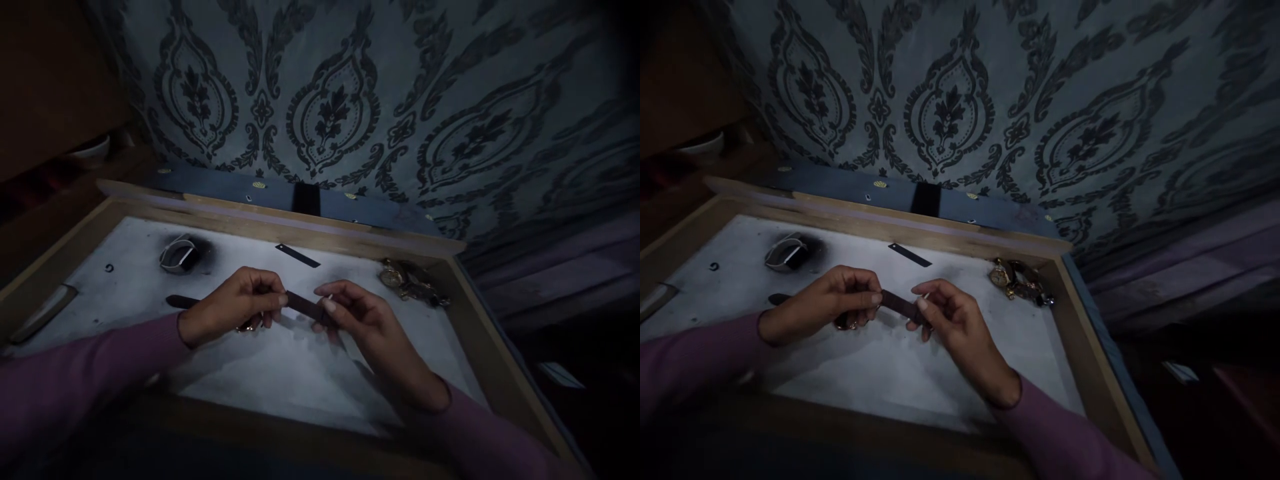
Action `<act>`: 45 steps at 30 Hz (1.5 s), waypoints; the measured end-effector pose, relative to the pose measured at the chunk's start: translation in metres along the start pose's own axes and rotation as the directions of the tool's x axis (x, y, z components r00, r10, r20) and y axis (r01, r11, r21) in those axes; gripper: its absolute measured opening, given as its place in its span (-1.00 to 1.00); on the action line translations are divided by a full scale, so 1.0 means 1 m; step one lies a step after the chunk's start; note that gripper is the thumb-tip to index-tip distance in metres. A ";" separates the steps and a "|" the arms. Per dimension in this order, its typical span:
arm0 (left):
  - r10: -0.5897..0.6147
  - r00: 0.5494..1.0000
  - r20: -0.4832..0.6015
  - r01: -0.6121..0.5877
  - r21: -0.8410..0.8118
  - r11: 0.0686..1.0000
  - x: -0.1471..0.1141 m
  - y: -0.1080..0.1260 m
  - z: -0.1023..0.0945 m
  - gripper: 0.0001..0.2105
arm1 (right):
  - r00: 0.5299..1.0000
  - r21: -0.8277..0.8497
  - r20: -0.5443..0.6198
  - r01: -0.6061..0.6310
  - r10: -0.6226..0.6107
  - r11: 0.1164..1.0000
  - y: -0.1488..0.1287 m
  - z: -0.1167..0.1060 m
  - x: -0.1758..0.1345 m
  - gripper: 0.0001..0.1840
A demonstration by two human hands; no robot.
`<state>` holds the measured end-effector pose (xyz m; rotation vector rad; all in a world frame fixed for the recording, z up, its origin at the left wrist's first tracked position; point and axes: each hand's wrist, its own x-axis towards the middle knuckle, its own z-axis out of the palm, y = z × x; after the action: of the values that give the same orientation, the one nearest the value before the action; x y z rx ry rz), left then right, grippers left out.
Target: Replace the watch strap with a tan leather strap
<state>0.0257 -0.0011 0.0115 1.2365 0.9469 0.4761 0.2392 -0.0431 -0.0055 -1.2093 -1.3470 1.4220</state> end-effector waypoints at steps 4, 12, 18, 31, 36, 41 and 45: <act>0.002 0.999 -0.044 -0.006 -0.080 0.997 0.002 0.004 -0.005 -0.68 | 0.977 0.019 -0.194 0.092 -0.087 0.996 0.001 -0.004 0.005 -0.79; 0.008 0.998 -0.059 -0.016 -0.131 0.991 0.007 0.001 -0.010 -0.71 | 0.928 -0.273 -0.220 0.237 -0.300 0.932 -0.001 -0.004 0.005 -0.86; 0.009 0.999 -0.053 -0.015 -0.101 0.995 0.014 -0.008 -0.013 -0.81 | 0.890 -0.517 -0.158 0.295 -0.428 0.804 0.001 0.000 0.000 -0.94; -0.010 0.998 -0.059 0.014 0.079 0.997 0.028 -0.022 -0.014 -0.80 | 0.953 -0.517 -0.061 0.223 -0.296 0.826 0.008 -0.006 0.003 -0.82; -0.015 0.995 -0.098 0.024 0.085 0.996 0.027 -0.023 -0.015 -0.81 | 0.969 -0.320 -0.028 0.225 -0.247 0.920 0.007 -0.006 0.005 -0.74; 0.021 0.995 -0.095 -0.012 0.097 0.995 0.026 -0.024 -0.015 -0.84 | 0.979 -0.189 -0.054 0.185 -0.198 0.964 0.005 -0.007 0.007 -0.54; 0.058 0.990 -0.129 -0.038 0.151 0.988 0.025 -0.022 -0.016 -0.85 | 0.973 -0.111 -0.136 0.175 -0.189 0.978 0.001 -0.011 0.008 -0.37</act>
<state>0.0227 0.0202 -0.0182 1.3772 1.0831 0.5389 0.2479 -0.0332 -0.0069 -1.1951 -1.4012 1.1285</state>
